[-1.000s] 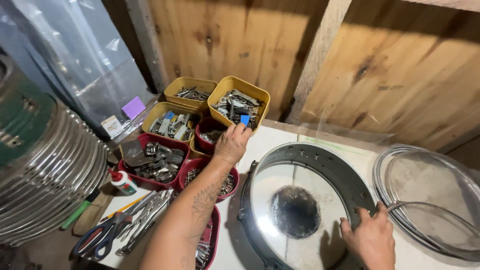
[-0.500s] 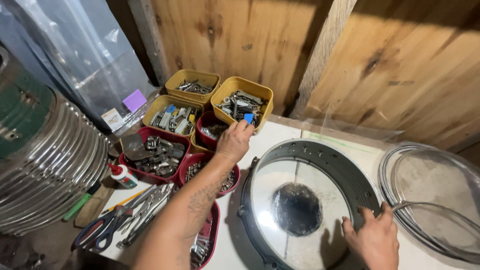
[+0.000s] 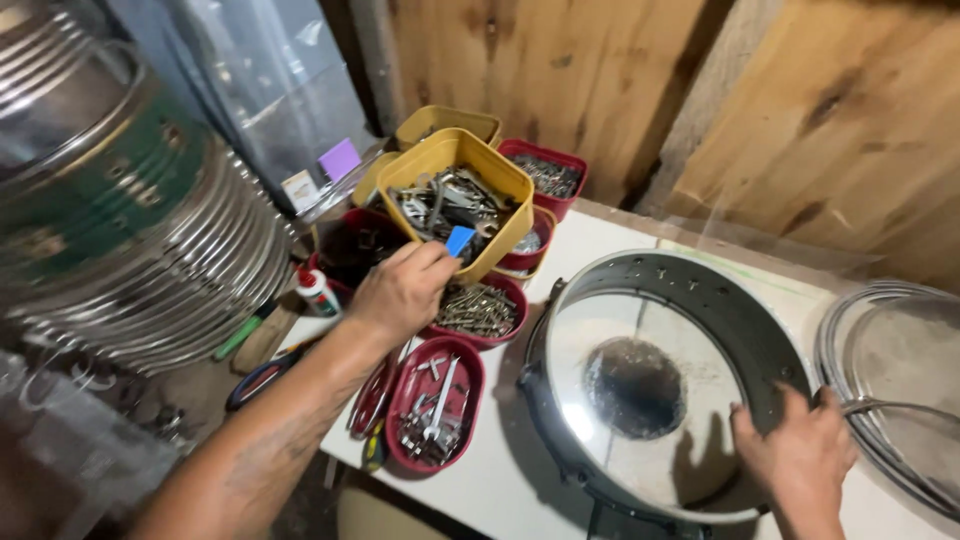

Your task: The person handles a metal drum shell, placing it on a table and turning it over. They then pick up a metal hardware piece from a container and attach it to the drum shell.

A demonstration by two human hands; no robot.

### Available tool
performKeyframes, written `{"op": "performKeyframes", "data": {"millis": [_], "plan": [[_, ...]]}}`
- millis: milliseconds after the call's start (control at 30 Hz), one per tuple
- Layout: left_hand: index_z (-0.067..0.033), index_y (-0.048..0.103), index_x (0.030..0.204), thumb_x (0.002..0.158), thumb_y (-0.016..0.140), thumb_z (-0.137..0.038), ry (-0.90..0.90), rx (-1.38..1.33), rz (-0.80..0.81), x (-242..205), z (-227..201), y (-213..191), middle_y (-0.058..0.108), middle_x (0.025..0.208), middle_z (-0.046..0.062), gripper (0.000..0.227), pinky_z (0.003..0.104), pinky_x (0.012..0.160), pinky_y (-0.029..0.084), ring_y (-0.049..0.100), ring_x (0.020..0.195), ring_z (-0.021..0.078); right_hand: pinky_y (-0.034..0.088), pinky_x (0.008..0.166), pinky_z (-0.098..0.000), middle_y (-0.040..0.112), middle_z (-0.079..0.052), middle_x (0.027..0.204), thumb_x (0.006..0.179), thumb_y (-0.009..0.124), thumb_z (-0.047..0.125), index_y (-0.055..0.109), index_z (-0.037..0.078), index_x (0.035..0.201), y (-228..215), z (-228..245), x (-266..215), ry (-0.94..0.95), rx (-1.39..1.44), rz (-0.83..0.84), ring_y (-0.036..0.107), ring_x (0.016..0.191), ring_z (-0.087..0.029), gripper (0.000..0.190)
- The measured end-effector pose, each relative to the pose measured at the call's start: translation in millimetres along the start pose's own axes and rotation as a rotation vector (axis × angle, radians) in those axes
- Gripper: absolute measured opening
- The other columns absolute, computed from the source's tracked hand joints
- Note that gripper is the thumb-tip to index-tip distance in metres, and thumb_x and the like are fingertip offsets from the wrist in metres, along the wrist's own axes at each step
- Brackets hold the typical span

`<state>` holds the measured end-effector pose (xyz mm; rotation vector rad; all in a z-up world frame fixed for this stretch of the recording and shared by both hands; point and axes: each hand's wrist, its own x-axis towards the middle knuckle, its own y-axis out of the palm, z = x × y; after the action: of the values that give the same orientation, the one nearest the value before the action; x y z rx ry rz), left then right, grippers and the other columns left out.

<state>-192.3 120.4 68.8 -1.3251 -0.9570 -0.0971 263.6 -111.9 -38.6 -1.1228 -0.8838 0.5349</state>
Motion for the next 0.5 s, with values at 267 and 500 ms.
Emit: {"op": "performKeyframes", "data": {"millis": [267,500], "plan": [[0.0007,0.069,0.104,0.085,0.056,0.011,-0.049,0.008,0.029,-106,-33,-80,0.068,0.105,0.015,0.025,0.045,0.079,0.057,0.065,0.091,0.0333,0.041,0.106,-0.0564,0.068,-0.026,0.147,0.086,0.073,0.048,0.08,0.014,0.129,-38,50,-26,-0.205,-0.034,-0.259,0.062,0.133,-0.043,0.056],[0.0025,0.07,0.107,0.088,0.065,-0.001,-0.193,0.038,0.038,-201,-72,-115,0.071,0.105,0.017,0.02,0.04,0.09,0.06,0.068,0.093,0.0319,0.053,0.095,-0.0373,0.066,-0.01,0.135,0.088,0.075,0.026,0.066,0.013,0.126,-40,204,-143,-0.919,0.792,0.512,0.071,0.111,-0.029,0.041]]}}
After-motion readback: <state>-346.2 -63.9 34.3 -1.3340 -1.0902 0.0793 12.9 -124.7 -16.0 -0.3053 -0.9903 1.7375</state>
